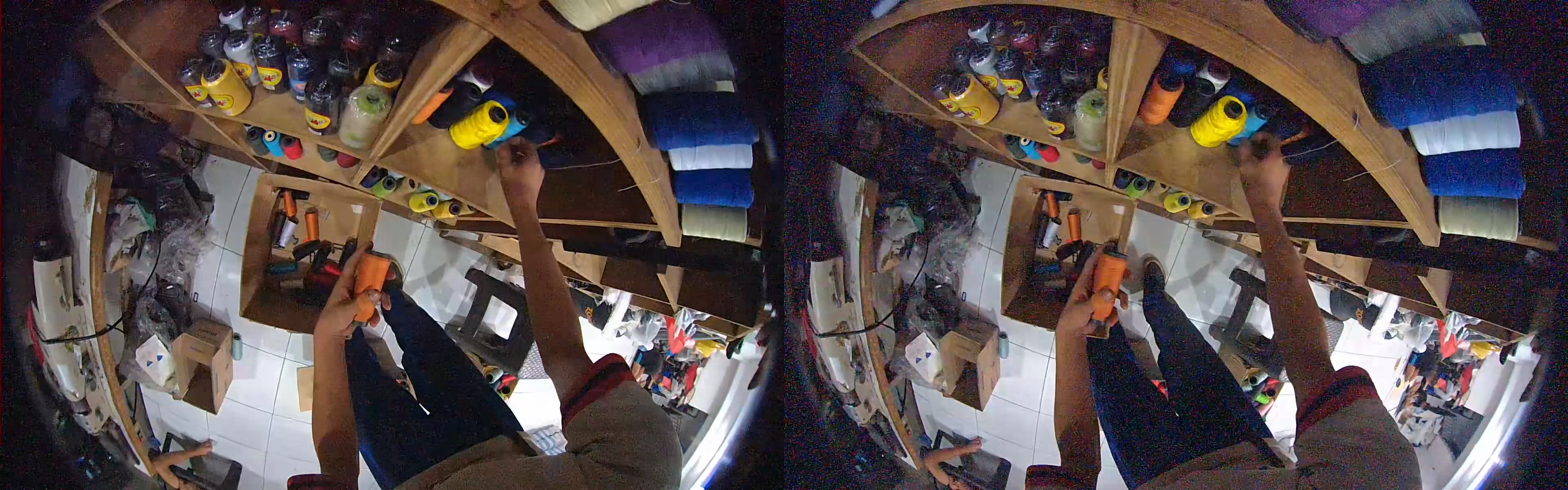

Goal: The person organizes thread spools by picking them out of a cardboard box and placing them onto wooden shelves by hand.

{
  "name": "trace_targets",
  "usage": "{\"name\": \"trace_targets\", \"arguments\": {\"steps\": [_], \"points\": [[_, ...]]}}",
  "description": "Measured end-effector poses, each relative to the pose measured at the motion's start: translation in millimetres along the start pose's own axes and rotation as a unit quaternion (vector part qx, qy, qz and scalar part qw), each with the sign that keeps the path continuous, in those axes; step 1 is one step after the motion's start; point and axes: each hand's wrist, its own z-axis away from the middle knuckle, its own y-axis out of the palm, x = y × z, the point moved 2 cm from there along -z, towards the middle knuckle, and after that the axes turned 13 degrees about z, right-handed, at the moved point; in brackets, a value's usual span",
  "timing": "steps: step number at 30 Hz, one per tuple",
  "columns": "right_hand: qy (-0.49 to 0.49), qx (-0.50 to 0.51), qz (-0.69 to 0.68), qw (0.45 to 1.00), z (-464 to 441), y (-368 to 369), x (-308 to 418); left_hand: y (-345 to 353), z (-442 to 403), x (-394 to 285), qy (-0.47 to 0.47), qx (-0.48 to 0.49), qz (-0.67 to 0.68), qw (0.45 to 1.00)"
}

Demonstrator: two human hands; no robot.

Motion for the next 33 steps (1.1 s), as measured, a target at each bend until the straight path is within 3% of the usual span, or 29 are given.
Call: {"name": "trace_targets", "arguments": {"steps": [5,8,11,14,15,17,18,19,20,21,24,25,28,30,32,33], "points": [[-0.064,-0.039,0.071,0.995,-2.0,9.3,1.7,-5.4,1.9,0.4,0.01,-0.001,0.001,1.0],[-0.008,-0.002,0.085,0.996,-1.1,9.2,9.1,-7.8,1.7,0.9,0.005,-0.005,0.021,1.0],[-0.034,0.003,-0.071,0.997,-0.5,30.3,-35.6,-7.9,-3.9,0.3,0.007,-0.038,0.065,0.997],[0.014,0.047,-0.21,0.976,18.4,14.0,-25.9,5.3,-13.4,2.7,0.059,-0.074,0.11,0.989],[-0.054,0.102,-0.11,0.987,22.4,7.6,-35.1,11.7,-18.8,4.5,0.083,-0.085,0.123,0.985],[-0.072,0.198,-0.063,0.975,61.9,-16.4,-13.8,21.8,-35.0,13.0,0.136,-0.119,0.141,0.973],[0.027,0.349,-0.162,0.923,84.7,-25.0,2.3,26.7,-41.2,17.6,0.16,-0.136,0.15,0.966],[0.124,0.485,-0.253,0.828,108.1,-34.6,23.2,38.8,-41.9,15.9,0.16,-0.136,0.166,0.964],[0.04,0.486,-0.19,0.852,124.4,-51.5,45.6,49.2,-46.3,17.8,0.162,-0.134,0.175,0.962],[0.1,0.448,-0.273,0.846,138.7,-60.9,56.1,59.8,-52.1,21.5,0.164,-0.133,0.184,0.96],[0.107,0.313,-0.177,0.927,129.7,-67.1,46.9,75.3,-69.1,40.9,0.132,-0.108,0.197,0.965],[0.144,0.284,-0.193,0.928,122.4,-80.1,58.9,80.3,-72.7,46.8,0.112,-0.102,0.2,0.968],[-0.064,0.183,-0.055,0.979,88.1,-85.7,15.9,85.2,-73.0,61.5,0.059,-0.096,0.217,0.97],[-0.04,0.119,-0.027,0.992,55.1,-95.2,20.4,72.1,-75.4,74.9,0.059,-0.037,0.228,0.971],[-0.102,0.08,0.149,0.98,25.1,-107.3,40.7,59.3,-74.2,84.6,0.06,-0.078,0.191,0.977],[-0.125,0.068,0.155,0.978,12.0,-102.1,34.9,50.3,-70.9,86.3,0.062,-0.08,0.188,0.977]]}}
